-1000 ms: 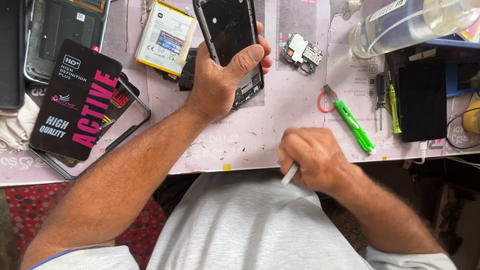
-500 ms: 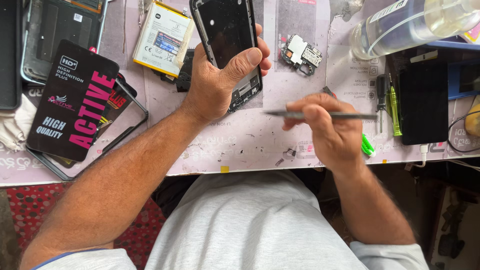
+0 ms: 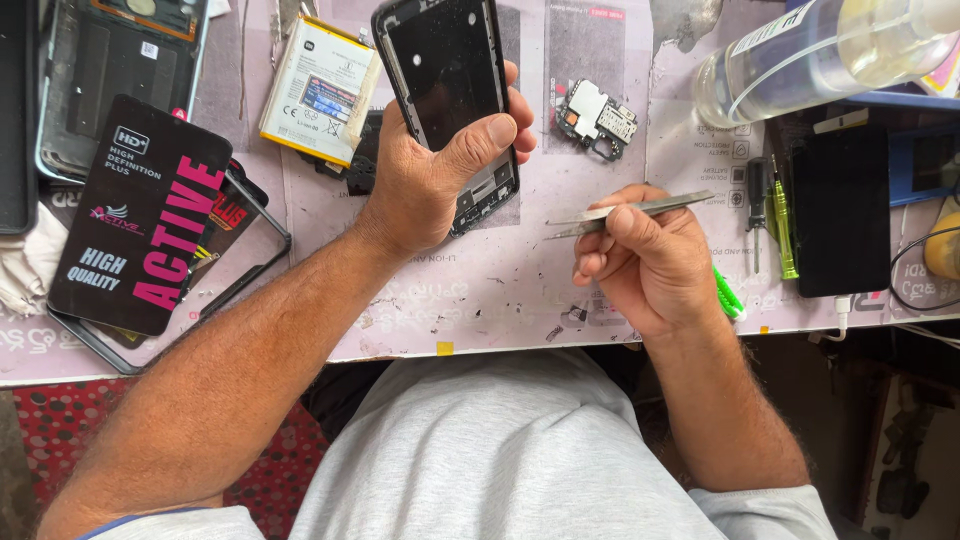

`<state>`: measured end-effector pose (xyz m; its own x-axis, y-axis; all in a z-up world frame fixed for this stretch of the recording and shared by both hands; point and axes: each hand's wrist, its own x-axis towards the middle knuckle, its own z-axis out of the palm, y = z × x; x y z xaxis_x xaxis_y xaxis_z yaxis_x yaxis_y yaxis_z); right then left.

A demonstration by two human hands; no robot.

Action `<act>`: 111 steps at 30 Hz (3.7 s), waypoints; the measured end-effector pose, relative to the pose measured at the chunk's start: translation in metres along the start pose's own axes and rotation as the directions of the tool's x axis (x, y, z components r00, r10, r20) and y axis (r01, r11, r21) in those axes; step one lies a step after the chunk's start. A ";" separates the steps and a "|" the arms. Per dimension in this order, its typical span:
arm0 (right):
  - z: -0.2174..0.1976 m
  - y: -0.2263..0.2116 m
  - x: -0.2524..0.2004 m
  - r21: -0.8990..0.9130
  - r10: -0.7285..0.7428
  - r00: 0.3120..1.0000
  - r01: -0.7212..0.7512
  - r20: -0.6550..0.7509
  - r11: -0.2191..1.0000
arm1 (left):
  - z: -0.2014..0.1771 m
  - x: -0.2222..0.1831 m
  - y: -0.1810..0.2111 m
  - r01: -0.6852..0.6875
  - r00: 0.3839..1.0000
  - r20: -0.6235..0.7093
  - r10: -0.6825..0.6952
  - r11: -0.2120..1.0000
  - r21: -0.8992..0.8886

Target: The person disassembles and scrapes a mobile phone frame using tweezers and a thin metal tool, clearing debris from the bottom edge and sides of the internal chassis.

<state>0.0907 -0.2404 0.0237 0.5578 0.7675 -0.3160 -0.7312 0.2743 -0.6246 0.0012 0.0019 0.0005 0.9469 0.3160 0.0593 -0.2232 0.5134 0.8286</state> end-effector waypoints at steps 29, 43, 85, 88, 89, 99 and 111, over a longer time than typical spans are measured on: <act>-0.006 -0.014 -0.145 -0.829 -0.201 0.938 0.344 0.283 0.441 | 0.000 -0.006 -0.001 0.001 1.000 0.032 0.000 0.999 -0.050; 0.045 0.037 -0.009 -0.860 -0.376 0.905 0.344 0.197 0.378 | -0.001 -0.001 0.001 -0.040 0.999 0.015 0.039 0.999 0.025; 0.090 0.047 0.033 -0.804 -0.128 0.847 0.428 0.517 -0.413 | 0.009 0.000 0.013 0.027 0.998 -0.061 -0.027 1.000 -0.008; 0.081 0.049 0.039 -0.743 -0.057 0.838 0.447 0.542 -0.498 | 0.009 -0.001 0.013 0.027 0.999 -0.038 -0.027 1.000 0.003; 0.079 0.051 0.040 -0.726 -0.040 0.838 0.447 0.545 -0.523 | 0.008 0.000 0.013 0.020 0.999 -0.043 -0.021 1.000 -0.022; 0.054 0.025 0.007 -0.799 -0.156 0.881 0.313 0.446 -0.513 | 0.000 -0.002 0.001 -0.009 1.000 -0.002 0.009 1.000 0.019; 0.085 -0.003 -0.039 -0.915 0.142 0.906 0.403 0.398 -0.001 | -0.002 0.000 -0.002 -0.032 0.999 0.022 0.031 0.998 0.060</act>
<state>0.0375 -0.2218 0.0983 0.2453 0.9652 -0.0905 0.5846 -0.2217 -0.7804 0.0008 0.0021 -0.0024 0.9446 0.3136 0.0971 -0.2390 0.4541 0.8583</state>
